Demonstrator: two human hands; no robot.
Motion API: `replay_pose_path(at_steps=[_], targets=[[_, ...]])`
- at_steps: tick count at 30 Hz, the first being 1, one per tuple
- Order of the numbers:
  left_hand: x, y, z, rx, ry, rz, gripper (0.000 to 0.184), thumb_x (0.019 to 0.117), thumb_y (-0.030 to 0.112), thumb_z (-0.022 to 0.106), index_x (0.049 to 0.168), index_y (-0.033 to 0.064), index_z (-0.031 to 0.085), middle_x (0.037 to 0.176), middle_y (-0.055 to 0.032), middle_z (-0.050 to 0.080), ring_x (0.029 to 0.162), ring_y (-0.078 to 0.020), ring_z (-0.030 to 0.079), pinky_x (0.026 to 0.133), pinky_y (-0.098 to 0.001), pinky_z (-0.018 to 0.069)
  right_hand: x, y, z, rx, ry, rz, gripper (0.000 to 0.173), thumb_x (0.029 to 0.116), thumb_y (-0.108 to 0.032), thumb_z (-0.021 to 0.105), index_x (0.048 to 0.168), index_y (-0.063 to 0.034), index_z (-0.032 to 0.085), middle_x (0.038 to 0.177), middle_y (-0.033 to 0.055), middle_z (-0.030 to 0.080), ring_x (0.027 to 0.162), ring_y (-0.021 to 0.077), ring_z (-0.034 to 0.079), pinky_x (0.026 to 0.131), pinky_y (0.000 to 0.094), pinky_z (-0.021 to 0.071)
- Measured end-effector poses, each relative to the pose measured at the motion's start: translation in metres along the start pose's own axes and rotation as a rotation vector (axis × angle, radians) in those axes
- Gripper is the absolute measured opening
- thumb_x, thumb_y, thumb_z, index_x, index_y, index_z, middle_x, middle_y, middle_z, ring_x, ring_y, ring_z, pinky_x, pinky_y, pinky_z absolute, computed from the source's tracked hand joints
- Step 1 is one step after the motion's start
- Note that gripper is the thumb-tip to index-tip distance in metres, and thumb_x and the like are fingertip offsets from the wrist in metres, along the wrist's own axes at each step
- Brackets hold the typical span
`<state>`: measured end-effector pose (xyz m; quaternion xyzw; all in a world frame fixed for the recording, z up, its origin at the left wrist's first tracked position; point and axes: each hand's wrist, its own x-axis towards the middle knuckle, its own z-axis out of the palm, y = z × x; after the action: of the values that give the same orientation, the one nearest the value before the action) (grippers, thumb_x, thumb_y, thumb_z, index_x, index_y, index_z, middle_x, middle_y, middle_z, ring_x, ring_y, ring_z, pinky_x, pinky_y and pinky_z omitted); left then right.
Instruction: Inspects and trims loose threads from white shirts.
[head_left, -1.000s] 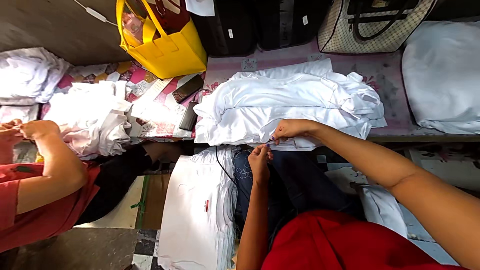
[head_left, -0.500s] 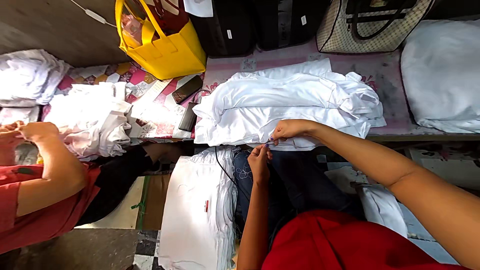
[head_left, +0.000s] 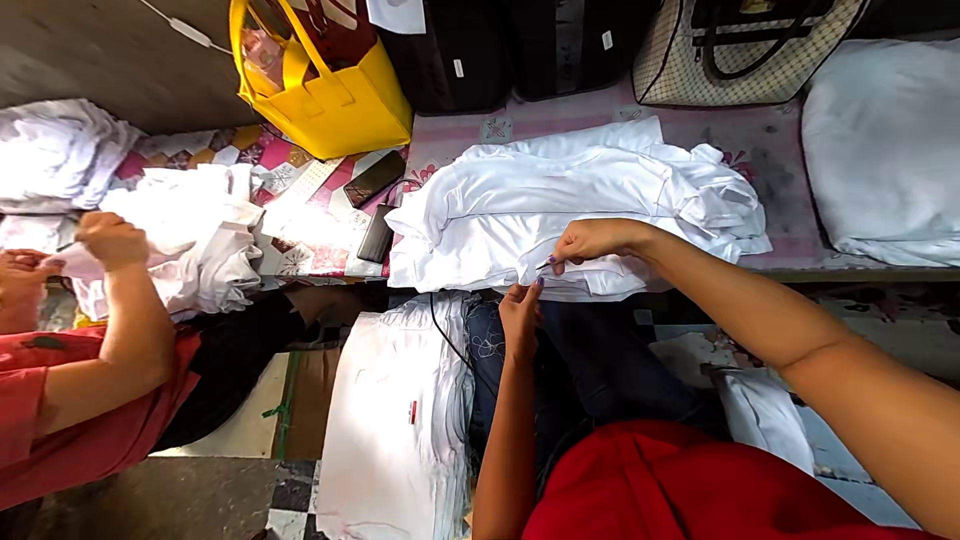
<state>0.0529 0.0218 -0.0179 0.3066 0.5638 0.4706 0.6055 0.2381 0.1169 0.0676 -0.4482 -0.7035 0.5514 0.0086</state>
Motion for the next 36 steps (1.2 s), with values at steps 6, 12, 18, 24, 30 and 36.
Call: replay_pose_path(at_steps=[6, 12, 18, 24, 30, 36], targets=[[-0.001, -0.01, 0.009, -0.124, 0.027, 0.126, 0.013, 0.0978, 0.001, 0.062, 0.086, -0.0026, 0.067, 0.066, -0.0008, 0.064, 0.056, -0.0063, 0.059, 0.059, -0.0229, 0.0546, 0.001, 0.006, -0.003, 0.054, -0.04, 0.07, 0.038, 0.1087, -0.025, 0.051, 0.089, -0.0032, 0.074, 0.055, -0.0042, 0.045, 0.047, 0.0043, 0.034, 0.049, 0.0245, 0.0292], [-0.01, -0.01, 0.013, -0.232, -0.017, 0.193, 0.01, 0.0956, -0.004, 0.058, 0.091, -0.0056, 0.067, 0.089, -0.0096, 0.072, 0.083, -0.0169, 0.072, 0.082, -0.0348, 0.0616, 0.005, 0.008, -0.003, 0.211, -0.166, 0.114, 0.038, 0.1087, -0.027, 0.049, 0.091, -0.0035, 0.074, 0.052, -0.0081, 0.041, 0.042, 0.0005, 0.029, 0.043, 0.02, 0.0232], [-0.008, -0.01, 0.013, -0.279, 0.008, 0.23, 0.013, 0.0941, -0.006, 0.056, 0.086, -0.0038, 0.066, 0.086, -0.0097, 0.073, 0.085, -0.0188, 0.073, 0.087, -0.0366, 0.0609, 0.012, 0.01, -0.005, 0.231, -0.197, 0.105, 0.039, 0.109, -0.025, 0.047, 0.089, -0.0042, 0.073, 0.051, -0.0081, 0.041, 0.04, -0.0001, 0.029, 0.042, 0.0191, 0.0225], [-0.005, -0.013, 0.015, -0.295, -0.008, 0.268, 0.013, 0.0926, -0.007, 0.059, 0.084, -0.0032, 0.067, 0.084, -0.0106, 0.075, 0.085, -0.0184, 0.074, 0.088, -0.0361, 0.0604, 0.019, 0.015, -0.003, 0.255, -0.2, 0.044, 0.036, 0.1073, -0.022, 0.05, 0.085, -0.0047, 0.073, 0.051, -0.0076, 0.043, 0.04, 0.0001, 0.031, 0.041, 0.0196, 0.024], [-0.006, -0.014, 0.015, -0.324, -0.004, 0.326, 0.013, 0.0916, -0.006, 0.057, 0.084, -0.005, 0.068, 0.102, -0.0154, 0.073, 0.096, -0.0219, 0.072, 0.091, -0.038, 0.0598, 0.012, 0.019, -0.005, 0.304, -0.198, -0.035, 0.035, 0.1077, -0.019, 0.049, 0.088, -0.0034, 0.073, 0.052, -0.0088, 0.042, 0.042, -0.0006, 0.031, 0.042, 0.0182, 0.0249], [-0.004, -0.011, 0.023, -0.478, 0.071, 0.364, 0.015, 0.0922, -0.012, 0.058, 0.105, -0.0066, 0.061, 0.093, -0.0122, 0.073, 0.087, -0.0228, 0.074, 0.088, -0.0411, 0.0624, 0.01, 0.006, 0.001, 0.201, 0.142, -0.268, 0.017, 0.1027, -0.015, 0.061, 0.099, -0.004, 0.074, 0.071, -0.0046, 0.061, 0.06, -0.0011, 0.049, 0.058, 0.0191, 0.0422]])
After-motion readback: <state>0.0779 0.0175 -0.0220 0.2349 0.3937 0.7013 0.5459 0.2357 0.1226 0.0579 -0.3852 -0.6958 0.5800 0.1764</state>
